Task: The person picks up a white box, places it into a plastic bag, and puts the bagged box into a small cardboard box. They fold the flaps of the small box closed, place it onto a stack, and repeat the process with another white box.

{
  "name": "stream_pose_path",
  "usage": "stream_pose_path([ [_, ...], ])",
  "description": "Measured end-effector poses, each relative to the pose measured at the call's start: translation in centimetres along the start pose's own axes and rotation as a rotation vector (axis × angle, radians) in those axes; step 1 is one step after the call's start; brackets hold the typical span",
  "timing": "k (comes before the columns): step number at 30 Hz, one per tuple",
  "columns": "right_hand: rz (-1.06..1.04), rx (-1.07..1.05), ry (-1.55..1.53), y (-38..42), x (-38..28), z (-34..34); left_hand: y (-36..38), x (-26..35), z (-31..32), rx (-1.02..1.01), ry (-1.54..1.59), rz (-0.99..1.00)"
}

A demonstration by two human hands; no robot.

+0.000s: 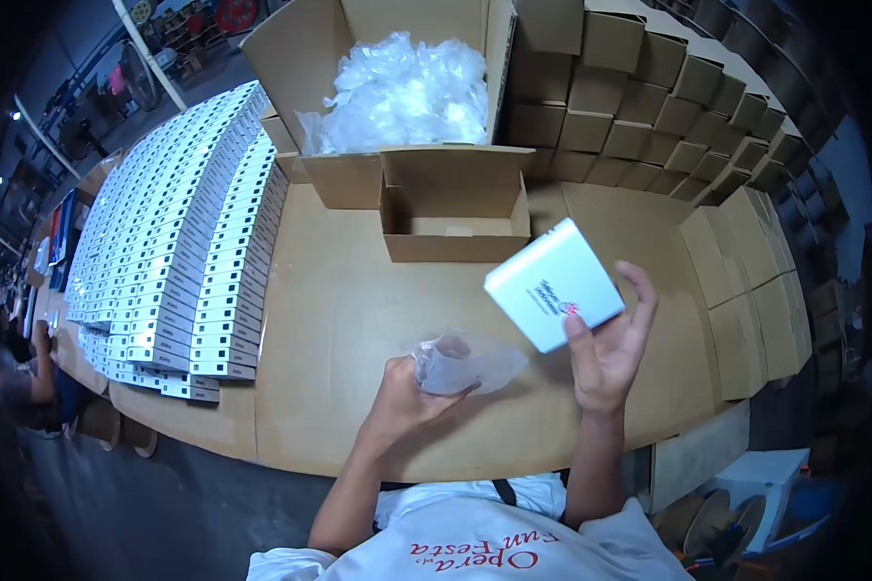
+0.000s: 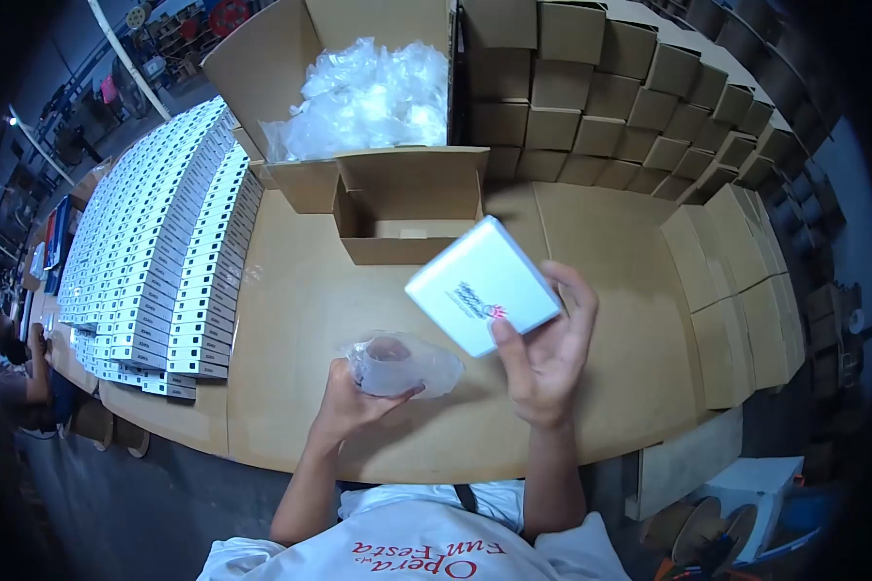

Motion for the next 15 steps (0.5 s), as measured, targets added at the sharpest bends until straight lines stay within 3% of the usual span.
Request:
stream_pose_path([
  [8, 0.091, -0.156, -0.111, -0.2, 0.9, 4.9, 0.3, -0.6, 0.0, -0.071, -0.089, -0.027],
  [13, 0.162, -0.218, -0.137, 0.1, 1.9, 4.6, 0.1, -0.8, -0.4, -0.009, -0.04, 0.016],
  [15, 0.185, -0.214, -0.149, 0.1, 2.4, 3.8, 0.2, -1.4, -0.6, 0.025, 0.046, -0.058],
])
Point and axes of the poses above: each hand's wrist, its own y-axis away from the middle knuckle, its own z-axis out of the palm, x = y × z, the point moved 7 cm from there along -y, towards the middle knuckle, and after that the axes turned 5 degrees about x, right-handed, at the moved point
